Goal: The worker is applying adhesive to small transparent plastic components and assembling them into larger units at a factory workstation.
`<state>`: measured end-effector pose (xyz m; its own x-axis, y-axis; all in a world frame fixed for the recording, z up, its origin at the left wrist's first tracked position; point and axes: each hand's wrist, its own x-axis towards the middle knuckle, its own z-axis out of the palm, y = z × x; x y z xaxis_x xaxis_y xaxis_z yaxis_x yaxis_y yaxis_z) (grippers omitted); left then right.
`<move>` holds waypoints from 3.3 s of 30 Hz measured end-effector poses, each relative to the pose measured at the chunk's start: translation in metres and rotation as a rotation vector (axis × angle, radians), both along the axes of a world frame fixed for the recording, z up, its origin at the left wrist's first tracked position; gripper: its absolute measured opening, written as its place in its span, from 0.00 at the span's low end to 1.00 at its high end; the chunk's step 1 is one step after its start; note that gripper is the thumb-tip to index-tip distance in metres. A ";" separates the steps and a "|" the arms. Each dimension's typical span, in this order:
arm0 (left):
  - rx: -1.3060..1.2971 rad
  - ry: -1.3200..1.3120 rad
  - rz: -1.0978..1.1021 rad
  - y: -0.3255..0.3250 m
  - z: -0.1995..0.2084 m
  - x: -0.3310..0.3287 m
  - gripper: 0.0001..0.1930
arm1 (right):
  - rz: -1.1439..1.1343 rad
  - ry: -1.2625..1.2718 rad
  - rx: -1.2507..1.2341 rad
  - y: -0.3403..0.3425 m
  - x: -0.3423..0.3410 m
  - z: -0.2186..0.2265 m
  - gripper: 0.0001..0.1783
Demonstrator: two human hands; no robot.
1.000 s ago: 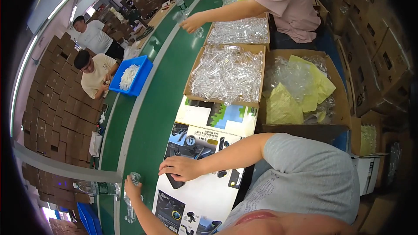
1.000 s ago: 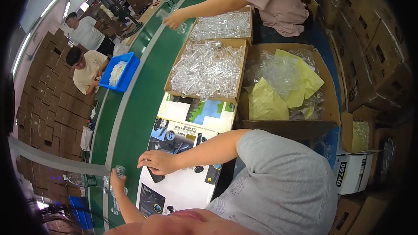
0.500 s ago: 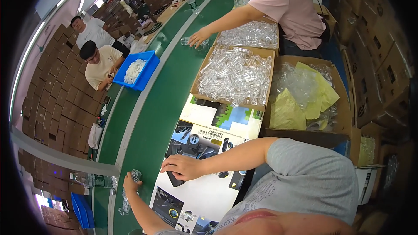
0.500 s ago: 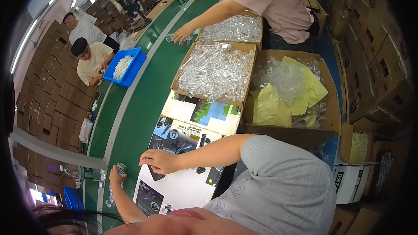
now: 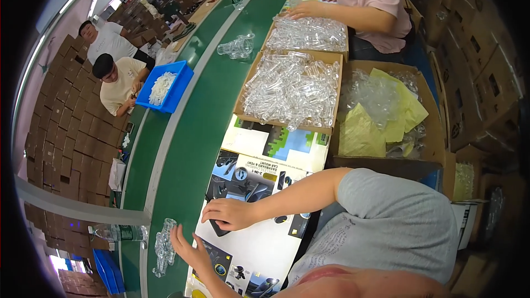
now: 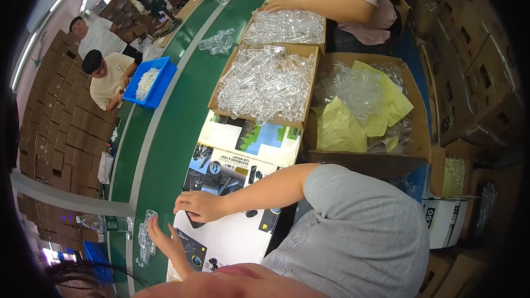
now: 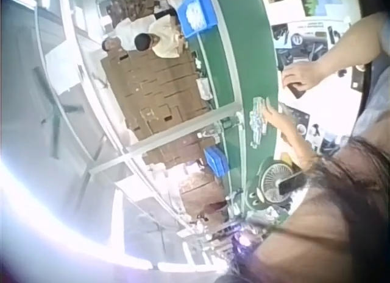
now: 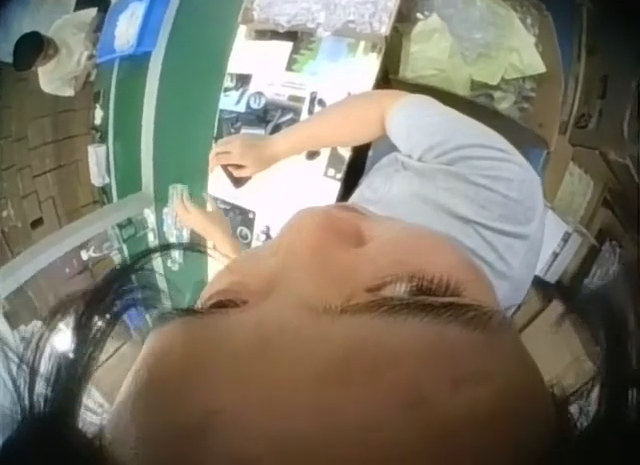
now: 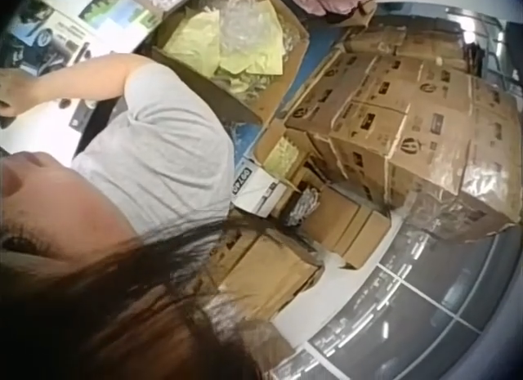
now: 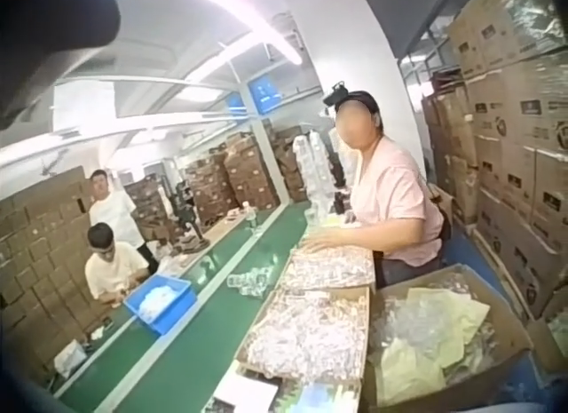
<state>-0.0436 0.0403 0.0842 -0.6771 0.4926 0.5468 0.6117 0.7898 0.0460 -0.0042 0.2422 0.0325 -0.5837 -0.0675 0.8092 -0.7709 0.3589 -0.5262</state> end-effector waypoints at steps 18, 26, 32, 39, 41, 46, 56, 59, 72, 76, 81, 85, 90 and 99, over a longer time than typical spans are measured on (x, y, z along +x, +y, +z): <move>0.721 -0.078 0.211 -0.058 -0.076 0.052 0.16 | 0.046 -0.029 0.002 0.000 0.000 0.003 0.18; 0.664 -0.244 0.221 -0.055 -0.023 0.076 0.12 | -0.056 -0.155 0.055 -0.006 -0.006 -0.007 0.18; 0.555 -0.147 0.219 -0.065 -0.032 0.117 0.13 | -0.042 -0.135 0.183 -0.013 -0.001 0.001 0.18; 0.863 -0.132 0.386 -0.068 -0.069 0.123 0.08 | 0.119 -0.326 0.129 -0.015 0.007 -0.001 0.16; 0.924 -0.106 0.393 -0.071 -0.067 0.127 0.08 | 0.149 -0.324 0.119 -0.016 0.008 -0.002 0.16; 0.764 0.158 0.290 -0.087 -0.061 0.163 0.08 | 0.137 -0.376 0.091 -0.020 0.008 -0.011 0.16; 0.478 -0.413 1.126 -0.197 -0.213 0.366 0.07 | 0.093 -0.377 0.079 -0.015 -0.002 -0.007 0.14; 0.511 -0.406 1.603 -0.211 -0.293 0.376 0.12 | 0.076 -0.356 0.095 -0.011 -0.002 -0.009 0.15; 0.326 -0.527 1.271 -0.216 -0.396 0.396 0.16 | 0.082 -0.331 0.086 -0.018 0.005 -0.005 0.15; 0.200 -0.669 1.296 -0.200 -0.394 0.382 0.17 | 0.081 -0.340 0.088 -0.019 0.005 -0.003 0.15; 0.064 -0.884 1.347 -0.191 -0.387 0.371 0.18 | 0.066 -0.396 0.090 -0.023 0.006 0.003 0.14; -0.015 -1.058 1.368 -0.191 -0.385 0.367 0.19 | 0.067 -0.422 0.048 -0.020 0.005 0.001 0.14; -0.121 -1.264 1.313 -0.205 -0.375 0.367 0.20 | 0.073 -0.401 0.082 -0.018 0.005 -0.002 0.15; 0.243 -1.207 1.412 -0.203 -0.376 0.348 0.24 | 0.080 -0.418 0.084 -0.020 0.005 -0.008 0.15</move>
<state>0.3047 -0.1625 -0.2916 -0.4880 -0.7073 -0.5115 -0.8450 0.5296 0.0739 0.0010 0.2222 0.0248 -0.8501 -0.1814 0.4944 -0.5252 0.3609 -0.7707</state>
